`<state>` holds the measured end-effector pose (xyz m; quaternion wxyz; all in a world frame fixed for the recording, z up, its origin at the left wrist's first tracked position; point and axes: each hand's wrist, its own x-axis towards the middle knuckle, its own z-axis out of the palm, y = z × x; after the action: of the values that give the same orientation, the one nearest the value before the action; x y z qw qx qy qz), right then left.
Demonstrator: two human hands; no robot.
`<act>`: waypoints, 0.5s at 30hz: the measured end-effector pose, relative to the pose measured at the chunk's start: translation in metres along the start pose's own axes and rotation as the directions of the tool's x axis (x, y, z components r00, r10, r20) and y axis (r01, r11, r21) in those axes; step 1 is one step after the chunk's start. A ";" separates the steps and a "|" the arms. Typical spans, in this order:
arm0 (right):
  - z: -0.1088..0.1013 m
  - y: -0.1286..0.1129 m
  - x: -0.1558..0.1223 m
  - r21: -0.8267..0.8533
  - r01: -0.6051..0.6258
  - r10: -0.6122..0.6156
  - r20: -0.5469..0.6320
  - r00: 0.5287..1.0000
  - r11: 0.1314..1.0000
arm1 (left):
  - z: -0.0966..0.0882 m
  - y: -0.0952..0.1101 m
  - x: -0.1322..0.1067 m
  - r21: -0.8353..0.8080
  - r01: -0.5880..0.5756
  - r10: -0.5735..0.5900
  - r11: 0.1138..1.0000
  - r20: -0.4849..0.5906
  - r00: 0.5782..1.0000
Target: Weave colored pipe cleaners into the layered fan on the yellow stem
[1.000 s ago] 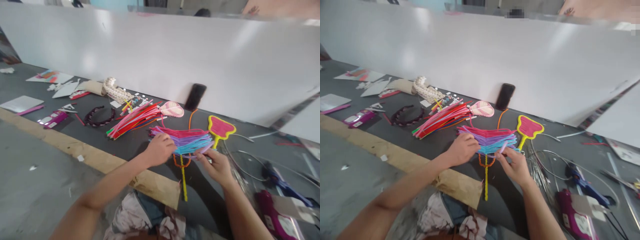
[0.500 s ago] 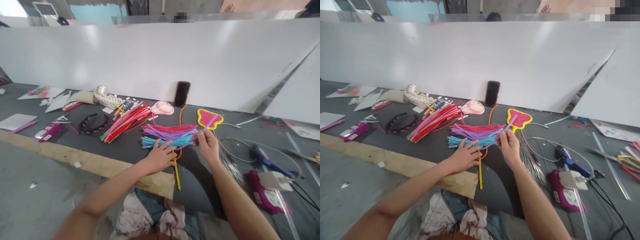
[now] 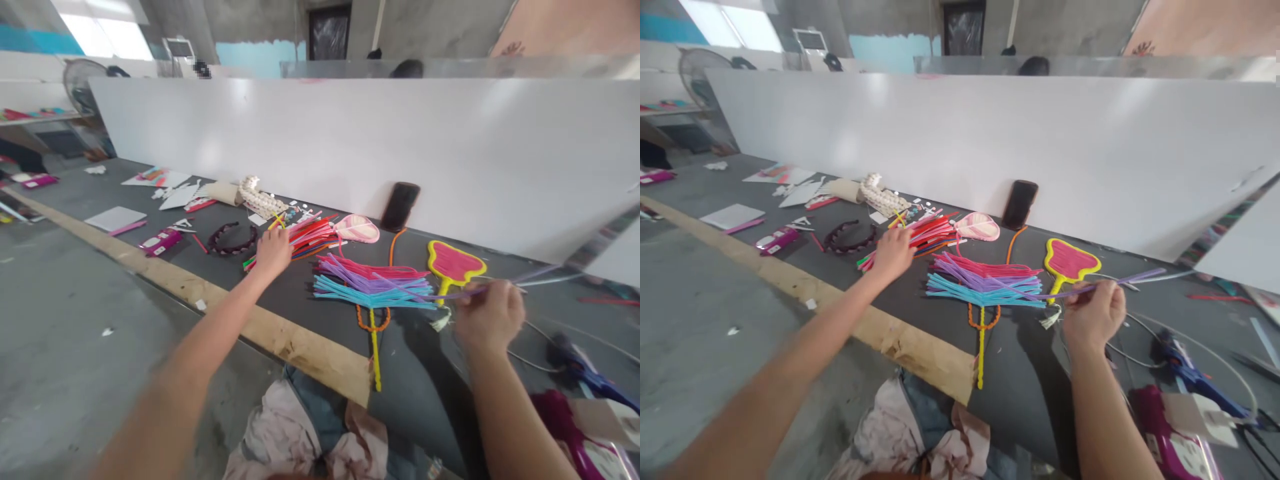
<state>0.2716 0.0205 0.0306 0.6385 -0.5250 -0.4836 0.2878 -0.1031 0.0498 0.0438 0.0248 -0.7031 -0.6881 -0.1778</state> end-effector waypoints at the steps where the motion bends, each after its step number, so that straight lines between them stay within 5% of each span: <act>1: 0.007 -0.002 -0.005 0.076 -0.010 0.013 -0.036 0.999 0.997 | -0.004 -0.017 0.008 0.001 0.061 -0.061 0.998 -0.006 0.998; 3: 0.022 -0.008 -0.015 0.215 -0.017 0.034 -0.075 0.997 0.976 | -0.009 -0.045 0.018 -0.026 0.120 -0.119 0.992 0.030 0.992; 6: 0.041 -0.021 -0.024 0.297 -0.065 0.053 0.048 0.997 0.953 | -0.008 -0.070 0.021 -0.104 0.162 -0.156 0.981 0.067 0.986; 9: 0.055 -0.037 -0.023 0.283 -0.100 0.050 0.177 0.983 0.954 | -0.002 -0.079 0.020 -0.215 0.201 -0.194 0.956 0.054 0.979; 15: 0.075 -0.063 -0.006 0.320 -0.088 0.033 0.175 0.984 0.943 | 0.010 -0.088 0.021 -0.507 0.254 -0.288 0.823 0.012 0.958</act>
<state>0.1916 0.0272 0.0871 0.6646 -0.4010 -0.4646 0.4263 -0.1874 0.0774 0.0222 -0.1627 -0.5738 -0.7094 -0.3756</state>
